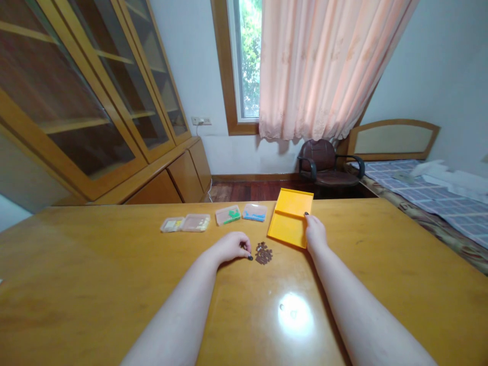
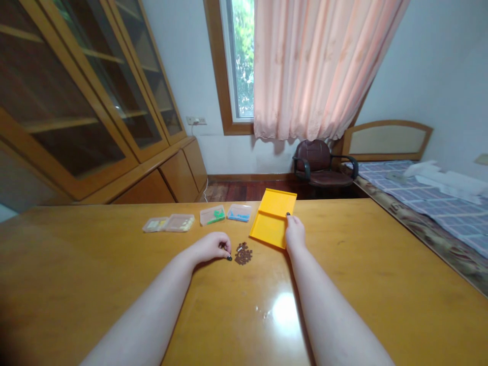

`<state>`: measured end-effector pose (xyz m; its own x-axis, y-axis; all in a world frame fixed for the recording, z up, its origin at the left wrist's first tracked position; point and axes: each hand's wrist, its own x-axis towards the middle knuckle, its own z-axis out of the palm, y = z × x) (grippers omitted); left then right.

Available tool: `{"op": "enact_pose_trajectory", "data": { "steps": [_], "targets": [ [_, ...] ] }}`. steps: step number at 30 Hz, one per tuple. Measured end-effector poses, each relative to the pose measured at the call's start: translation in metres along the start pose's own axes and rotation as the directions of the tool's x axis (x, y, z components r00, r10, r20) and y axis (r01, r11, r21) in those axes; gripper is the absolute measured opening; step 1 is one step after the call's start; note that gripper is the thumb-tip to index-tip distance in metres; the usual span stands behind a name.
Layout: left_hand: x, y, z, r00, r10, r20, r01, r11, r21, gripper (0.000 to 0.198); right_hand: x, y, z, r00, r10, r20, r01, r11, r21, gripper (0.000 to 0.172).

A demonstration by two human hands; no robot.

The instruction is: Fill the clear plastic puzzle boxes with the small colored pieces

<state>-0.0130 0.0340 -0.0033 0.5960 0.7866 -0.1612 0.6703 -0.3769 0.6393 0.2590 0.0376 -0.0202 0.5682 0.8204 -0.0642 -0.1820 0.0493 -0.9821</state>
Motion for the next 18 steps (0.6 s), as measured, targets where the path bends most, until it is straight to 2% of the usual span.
{"op": "enact_pose_trajectory", "data": {
  "steps": [6, 10, 13, 18],
  "targets": [
    [0.003, 0.0, 0.005, 0.992, -0.062, -0.111, 0.072, 0.994, 0.087, 0.017, -0.006, -0.007, 0.0, 1.0, -0.007, 0.01, 0.008, 0.999, -0.031, 0.025],
    [0.005, 0.004, 0.007, 0.967, -0.004, -0.255, 0.014, 0.999, 0.035, 0.012, -0.007, -0.009, 0.0, 1.0, -0.013, 0.018, 0.014, 0.999, -0.047, 0.024],
    [0.004, 0.011, 0.006, 0.918, 0.058, -0.392, -0.061, 0.998, 0.006, 0.012, -0.006, -0.005, 0.001, 0.998, -0.009, 0.059, 0.011, 0.999, -0.033, 0.026],
    [0.0, 0.026, 0.009, 0.804, 0.215, -0.554, -0.189, 0.976, 0.105, 0.017, -0.006, 0.002, 0.005, 0.978, 0.036, 0.207, -0.049, 0.997, 0.058, 0.029]
  ]
}}
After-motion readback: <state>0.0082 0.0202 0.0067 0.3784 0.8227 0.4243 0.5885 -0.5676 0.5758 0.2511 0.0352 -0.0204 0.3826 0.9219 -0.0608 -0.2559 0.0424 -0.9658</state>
